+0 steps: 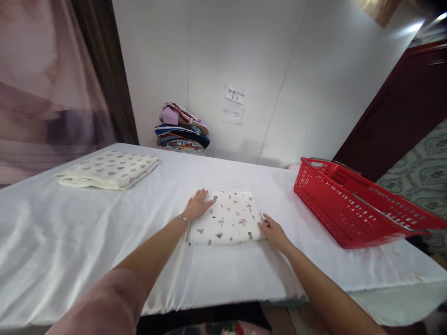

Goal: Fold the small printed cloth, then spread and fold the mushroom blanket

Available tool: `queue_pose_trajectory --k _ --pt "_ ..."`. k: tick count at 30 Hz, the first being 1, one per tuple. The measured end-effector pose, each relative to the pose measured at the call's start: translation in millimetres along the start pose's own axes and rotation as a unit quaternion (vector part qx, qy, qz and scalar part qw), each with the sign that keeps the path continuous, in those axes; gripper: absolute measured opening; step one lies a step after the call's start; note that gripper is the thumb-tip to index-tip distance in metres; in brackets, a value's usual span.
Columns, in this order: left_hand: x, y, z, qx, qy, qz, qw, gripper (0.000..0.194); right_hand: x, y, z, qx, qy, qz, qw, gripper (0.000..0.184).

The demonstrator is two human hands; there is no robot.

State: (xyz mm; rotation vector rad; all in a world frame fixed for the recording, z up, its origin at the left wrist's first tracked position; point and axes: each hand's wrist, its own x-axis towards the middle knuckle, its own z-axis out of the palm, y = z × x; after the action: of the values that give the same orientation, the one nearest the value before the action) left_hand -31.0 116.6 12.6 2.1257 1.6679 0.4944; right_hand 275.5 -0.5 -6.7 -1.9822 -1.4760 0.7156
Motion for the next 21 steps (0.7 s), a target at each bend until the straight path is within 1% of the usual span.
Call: queue_pose_trajectory --k 3,6,8,10,13,15,17,19,21 --pt "-13.8 -4.3 -4.1 -0.076 0.029 -0.008 0.997 0.069 1.9 -0.9 -2.0 -0.019 0.006 0.028 0.999 0.062" --pt "-33.1 -10.6 -1.6 -0.103 0.048 -0.010 0.993 0.065 6.9 -0.3 0.7 -0.043 0.003 0.022 0.999 0.064" --pt "-43.1 -13.2 2.0 -0.107 0.060 -0.012 0.992 0.059 10.6 1.7 1.9 -0.032 0.000 0.009 0.999 0.064" --pt "-48.8 -12.7 5.7 -0.107 0.066 -0.012 0.992 0.053 16.0 5.1 -0.9 0.001 0.004 -0.017 1.000 0.064" --pt "-52.9 -6.1 10.6 -0.111 0.049 -0.006 0.993 0.047 29.9 13.3 -13.4 0.037 0.044 -0.072 0.996 0.066" --pt "-56.6 -0.4 13.7 -0.113 0.025 0.020 0.993 0.044 41.7 20.6 -23.0 0.031 0.088 -0.081 0.992 0.066" --pt "-62.7 3.2 16.5 -0.110 0.010 0.064 0.992 0.043 51.5 28.4 -29.5 -0.002 0.114 -0.056 0.992 0.065" --pt "-69.6 3.5 18.8 -0.107 0.013 0.100 0.989 0.043 56.4 34.7 -31.8 -0.054 0.112 -0.035 0.992 0.060" --pt "-74.8 0.9 20.8 -0.116 0.025 0.116 0.986 0.043 55.3 37.1 -31.2 -0.105 0.106 -0.042 0.988 0.055"
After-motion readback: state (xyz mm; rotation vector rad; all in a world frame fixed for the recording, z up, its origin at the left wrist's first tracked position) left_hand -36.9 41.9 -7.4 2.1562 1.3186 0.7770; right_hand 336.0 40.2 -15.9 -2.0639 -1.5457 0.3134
